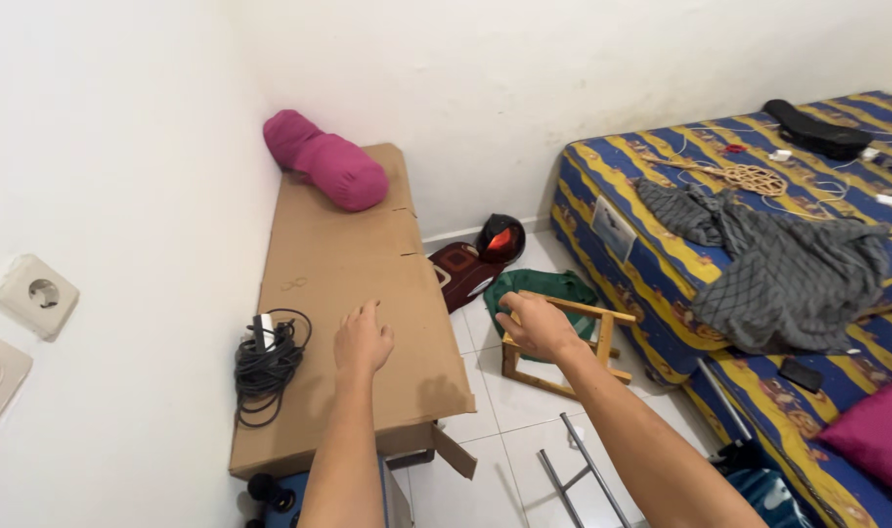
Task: The person enters a cluttered bedroom, opens the door, and tidies items: they reposition a pink bolster pillow, pick up garments from the bed and floor and hang them on hooks on the door, then gather a white cable from the bed and coil it by hand.
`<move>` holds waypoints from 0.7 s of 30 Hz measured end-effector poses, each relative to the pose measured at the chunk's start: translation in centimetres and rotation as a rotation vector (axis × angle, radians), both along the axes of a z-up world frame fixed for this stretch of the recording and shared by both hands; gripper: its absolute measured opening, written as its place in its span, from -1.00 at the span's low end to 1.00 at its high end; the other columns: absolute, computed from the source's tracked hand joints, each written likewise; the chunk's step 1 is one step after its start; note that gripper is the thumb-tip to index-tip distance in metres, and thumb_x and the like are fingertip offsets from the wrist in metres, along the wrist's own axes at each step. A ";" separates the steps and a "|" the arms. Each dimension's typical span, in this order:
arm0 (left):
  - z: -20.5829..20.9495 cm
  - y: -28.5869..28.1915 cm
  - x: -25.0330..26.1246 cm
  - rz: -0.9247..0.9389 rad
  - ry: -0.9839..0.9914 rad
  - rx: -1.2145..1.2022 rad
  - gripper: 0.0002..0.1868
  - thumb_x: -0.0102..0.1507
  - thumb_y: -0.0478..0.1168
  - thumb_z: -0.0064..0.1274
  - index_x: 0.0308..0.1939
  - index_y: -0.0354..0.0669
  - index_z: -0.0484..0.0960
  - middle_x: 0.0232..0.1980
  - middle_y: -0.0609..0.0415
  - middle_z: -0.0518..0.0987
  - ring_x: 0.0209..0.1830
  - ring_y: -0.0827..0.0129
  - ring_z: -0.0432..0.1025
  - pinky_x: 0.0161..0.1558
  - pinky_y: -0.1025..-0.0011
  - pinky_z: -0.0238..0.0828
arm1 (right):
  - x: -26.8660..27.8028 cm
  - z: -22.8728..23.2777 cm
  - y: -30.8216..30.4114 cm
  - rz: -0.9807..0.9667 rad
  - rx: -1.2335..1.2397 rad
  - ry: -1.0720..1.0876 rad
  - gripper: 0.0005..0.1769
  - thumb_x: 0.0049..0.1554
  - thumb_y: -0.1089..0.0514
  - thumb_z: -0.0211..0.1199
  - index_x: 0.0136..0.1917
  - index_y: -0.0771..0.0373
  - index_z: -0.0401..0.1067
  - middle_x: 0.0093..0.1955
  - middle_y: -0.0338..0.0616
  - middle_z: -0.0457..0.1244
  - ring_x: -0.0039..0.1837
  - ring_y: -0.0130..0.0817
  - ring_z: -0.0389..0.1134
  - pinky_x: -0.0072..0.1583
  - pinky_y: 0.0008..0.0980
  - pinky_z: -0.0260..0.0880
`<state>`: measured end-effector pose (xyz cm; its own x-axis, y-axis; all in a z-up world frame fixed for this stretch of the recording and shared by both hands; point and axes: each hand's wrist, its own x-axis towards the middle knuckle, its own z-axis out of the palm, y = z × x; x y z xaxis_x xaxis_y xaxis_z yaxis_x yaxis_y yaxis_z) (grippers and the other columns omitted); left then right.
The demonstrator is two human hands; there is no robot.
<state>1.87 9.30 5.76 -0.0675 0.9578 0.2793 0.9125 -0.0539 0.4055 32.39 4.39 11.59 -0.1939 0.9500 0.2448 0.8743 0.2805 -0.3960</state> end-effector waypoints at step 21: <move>-5.6 6.5 4.2 0.040 -0.094 -0.073 -0.81 0.27 -0.10 0.10 -0.12 -0.06 0.62 -0.01 0.06 0.64 0.10 0.08 0.46 0.11 0.12 0.41 | 4.1 -2.5 8.3 -0.001 -0.162 0.069 -0.71 0.18 0.01 0.14 0.08 0.20 0.46 -0.18 -0.06 0.41 -0.25 -0.04 0.43 -0.06 -0.12 0.41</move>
